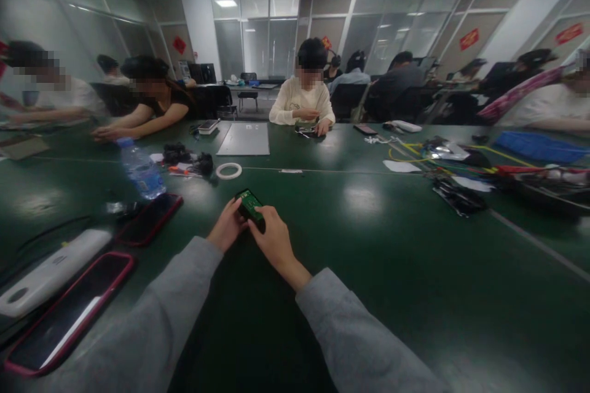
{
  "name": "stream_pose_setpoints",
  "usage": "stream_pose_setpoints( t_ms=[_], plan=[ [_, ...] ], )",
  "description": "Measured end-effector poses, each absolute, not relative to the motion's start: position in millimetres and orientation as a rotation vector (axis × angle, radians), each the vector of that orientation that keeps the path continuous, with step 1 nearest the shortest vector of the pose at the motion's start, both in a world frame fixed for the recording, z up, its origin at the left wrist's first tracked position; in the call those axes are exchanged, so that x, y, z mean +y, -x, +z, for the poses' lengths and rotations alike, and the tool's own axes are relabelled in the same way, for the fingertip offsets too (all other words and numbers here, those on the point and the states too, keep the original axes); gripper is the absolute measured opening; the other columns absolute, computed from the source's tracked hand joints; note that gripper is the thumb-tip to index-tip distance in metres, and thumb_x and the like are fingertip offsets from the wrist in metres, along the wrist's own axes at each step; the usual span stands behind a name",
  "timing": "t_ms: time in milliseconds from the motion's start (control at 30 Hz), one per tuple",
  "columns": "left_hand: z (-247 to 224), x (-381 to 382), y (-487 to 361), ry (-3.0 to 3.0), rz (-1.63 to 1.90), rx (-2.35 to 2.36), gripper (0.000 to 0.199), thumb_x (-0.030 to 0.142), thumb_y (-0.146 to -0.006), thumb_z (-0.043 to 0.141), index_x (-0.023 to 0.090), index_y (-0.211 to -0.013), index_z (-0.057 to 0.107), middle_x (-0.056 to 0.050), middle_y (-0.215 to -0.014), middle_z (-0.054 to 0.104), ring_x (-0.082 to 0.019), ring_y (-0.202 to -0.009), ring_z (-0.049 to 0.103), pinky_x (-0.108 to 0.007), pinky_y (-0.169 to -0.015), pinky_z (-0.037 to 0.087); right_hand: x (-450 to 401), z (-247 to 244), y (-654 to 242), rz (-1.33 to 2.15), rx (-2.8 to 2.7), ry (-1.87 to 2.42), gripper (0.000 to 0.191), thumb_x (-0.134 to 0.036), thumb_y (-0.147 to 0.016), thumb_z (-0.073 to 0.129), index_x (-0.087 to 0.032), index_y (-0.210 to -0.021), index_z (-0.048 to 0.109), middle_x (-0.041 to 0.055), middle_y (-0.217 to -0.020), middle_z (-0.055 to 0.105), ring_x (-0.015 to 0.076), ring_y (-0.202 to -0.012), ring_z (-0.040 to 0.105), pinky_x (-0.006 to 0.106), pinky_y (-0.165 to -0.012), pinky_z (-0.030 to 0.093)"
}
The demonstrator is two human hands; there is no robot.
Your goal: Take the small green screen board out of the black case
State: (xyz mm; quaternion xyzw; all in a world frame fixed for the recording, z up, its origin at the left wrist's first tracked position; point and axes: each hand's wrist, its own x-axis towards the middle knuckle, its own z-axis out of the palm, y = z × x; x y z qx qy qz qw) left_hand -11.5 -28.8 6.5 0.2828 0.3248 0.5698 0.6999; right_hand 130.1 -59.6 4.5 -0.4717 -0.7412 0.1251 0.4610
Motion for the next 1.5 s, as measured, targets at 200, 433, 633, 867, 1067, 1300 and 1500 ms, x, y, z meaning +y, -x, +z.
stream_pose_setpoints(
  t_ms=[200, 433, 633, 867, 1067, 1300, 1500],
  plan=[
    [3, -29, 10, -0.592, 1.238, 0.675, 0.04, 0.022, -0.063, 0.076, 0.018, -0.097, 0.057, -0.004, -0.094, 0.064, -0.011, -0.076, 0.06, -0.024, -0.072, 0.045, -44, 2, -138, 1.25, -1.189, 0.948, 0.041, -0.047, -0.074, 0.066, -0.018, -0.096, 0.049, 0.0019, -0.09, 0.058, 0.0147, -0.081, 0.058, 0.028, -0.071, 0.05],
    [4, -33, 8, -0.717, 1.229, 0.644, 0.034, 0.016, -0.062, 0.076, 0.014, -0.093, 0.061, -0.005, -0.092, 0.063, -0.012, -0.078, 0.06, -0.025, -0.072, 0.044, -45, 5, -139, 1.775, -0.595, 0.737, 0.027, -0.034, -0.077, 0.067, -0.018, -0.093, 0.052, 0.0018, -0.095, 0.059, 0.0123, -0.084, 0.059, 0.03, -0.083, 0.054],
    [5, -36, 10, -0.78, 1.223, 0.621, 0.037, 0.016, -0.061, 0.077, 0.013, -0.094, 0.062, -0.007, -0.094, 0.064, -0.014, -0.083, 0.06, -0.028, -0.078, 0.043, -53, 9, -141, 1.895, -0.503, 0.667, 0.023, -0.032, -0.082, 0.062, -0.016, -0.096, 0.055, 0.004, -0.099, 0.059, 0.0134, -0.091, 0.06, 0.028, -0.084, 0.054],
    [6, -36, 6, -0.8, 1.235, 0.637, 0.043, 0.014, -0.057, 0.078, 0.013, -0.095, 0.06, -0.008, -0.096, 0.065, -0.017, -0.089, 0.061, -0.032, -0.085, 0.042, -48, 3, -149, 1.821, -0.623, 0.735, 0.022, -0.034, -0.083, 0.059, -0.016, -0.096, 0.056, 0.0052, -0.102, 0.059, 0.0164, -0.097, 0.058, 0.035, -0.087, 0.052],
    [-1, -31, 4, -0.809, 1.315, 0.722, 0.046, 0.015, -0.053, 0.08, 0.013, -0.094, 0.058, -0.009, -0.095, 0.067, -0.019, -0.092, 0.061, -0.036, -0.091, 0.041, -47, 6, -153, 1.634, -0.974, 0.823, 0.037, -0.045, -0.077, 0.065, -0.016, -0.099, 0.056, 0.0042, -0.097, 0.059, 0.0147, -0.086, 0.058, 0.025, -0.07, 0.051],
    [1, -33, 5, -0.926, 1.314, 0.826, 0.048, 0.02, -0.053, 0.082, 0.015, -0.095, 0.058, -0.007, -0.084, 0.066, -0.018, -0.081, 0.062, -0.034, -0.082, 0.044, -50, 6, -151, 1.471, -1.18, 0.87, 0.054, -0.039, -0.073, 0.071, -0.019, -0.118, 0.049, 0.0072, -0.113, 0.054, 0.0161, -0.101, 0.054, 0.024, -0.078, 0.049],
    [-2, -28, 4, -0.749, 1.333, 0.813, 0.04, 0.036, -0.064, 0.075, 0.016, -0.092, 0.055, -0.003, -0.082, 0.062, -0.011, -0.071, 0.059, -0.025, -0.07, 0.044, -48, 5, -153, 1.626, -1.084, 0.824, 0.051, -0.043, -0.076, 0.067, -0.018, -0.117, 0.049, 0.0071, -0.112, 0.054, 0.015, -0.093, 0.057, 0.023, -0.074, 0.05]
  ],
)
